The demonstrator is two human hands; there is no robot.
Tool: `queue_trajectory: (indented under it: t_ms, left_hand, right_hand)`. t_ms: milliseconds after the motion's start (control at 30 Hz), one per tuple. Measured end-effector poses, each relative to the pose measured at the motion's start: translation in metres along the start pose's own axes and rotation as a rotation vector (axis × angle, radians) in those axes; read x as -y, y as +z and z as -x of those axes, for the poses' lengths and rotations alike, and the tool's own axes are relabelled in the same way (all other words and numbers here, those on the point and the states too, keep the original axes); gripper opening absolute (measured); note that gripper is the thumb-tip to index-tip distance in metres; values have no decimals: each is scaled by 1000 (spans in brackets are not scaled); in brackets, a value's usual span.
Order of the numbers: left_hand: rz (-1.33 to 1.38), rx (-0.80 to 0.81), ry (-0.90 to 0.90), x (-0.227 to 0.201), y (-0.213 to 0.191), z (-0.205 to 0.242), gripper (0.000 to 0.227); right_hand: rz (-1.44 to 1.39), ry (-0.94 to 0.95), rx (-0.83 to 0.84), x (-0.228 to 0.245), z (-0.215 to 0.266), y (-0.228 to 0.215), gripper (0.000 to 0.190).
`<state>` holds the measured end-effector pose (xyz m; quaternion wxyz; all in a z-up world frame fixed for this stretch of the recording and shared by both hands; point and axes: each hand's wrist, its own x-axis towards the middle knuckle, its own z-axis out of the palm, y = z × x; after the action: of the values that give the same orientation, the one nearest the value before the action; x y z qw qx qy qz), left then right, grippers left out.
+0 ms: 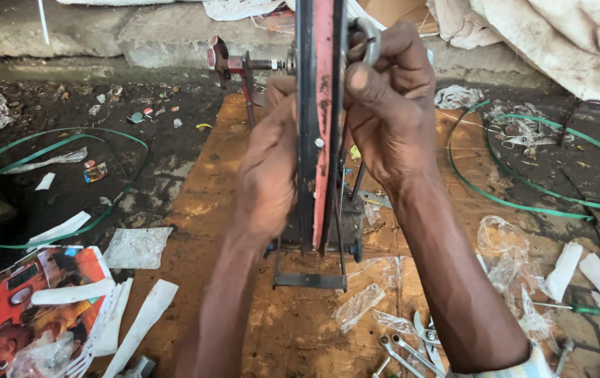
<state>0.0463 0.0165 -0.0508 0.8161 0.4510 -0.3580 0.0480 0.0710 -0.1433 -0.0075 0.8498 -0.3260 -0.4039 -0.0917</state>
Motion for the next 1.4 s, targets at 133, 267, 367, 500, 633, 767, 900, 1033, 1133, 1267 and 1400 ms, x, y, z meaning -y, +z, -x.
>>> queue_trajectory:
  t_ms: [133,267,367,500,633,767,900,1033,1133,1267,1400]
  left_hand:
    - [-575,-443,74,4,-6,-15,29]
    - [-809,-751,215,-16,20,-8,33]
    - [-687,-617,199,-18,54,51,27]
    - [-1055,-392,374,-11,64,97,17]
    - [-943,-494,340,-22,69,75,23]
    - [-1089,-496,440,-38,80,54,34]
    - [-1197,-421,517,-41,73,42,41]
    - [-1141,-374,540,-28,64,39,41]
    - [-1198,-399,451,-28,63,44,43]
    - [-1168,-374,516,-26,61,47,37]
    - [-1139,-370,532,-24,57,49,41]
  right_hand:
    - [56,-2,-28,-2,-2,3,20]
    - [97,-23,-63,-3,-2,0,22]
    - [90,-25,-38,-3,-6,-2,17]
    - [218,-47,-171,2,7,10,23]
    - [430,-164,-17,16,29,24,41]
    - [563,-102,105,8,43,17,41]
    - [866,-37,190,3,24,1,34]
    - [838,130,315,4,7,-7,41]
    - [467,106,343,-3,1,3,35]
    - [480,168,209,-9,5,15,34]
    - [479,142,314,-2,6,24,29]
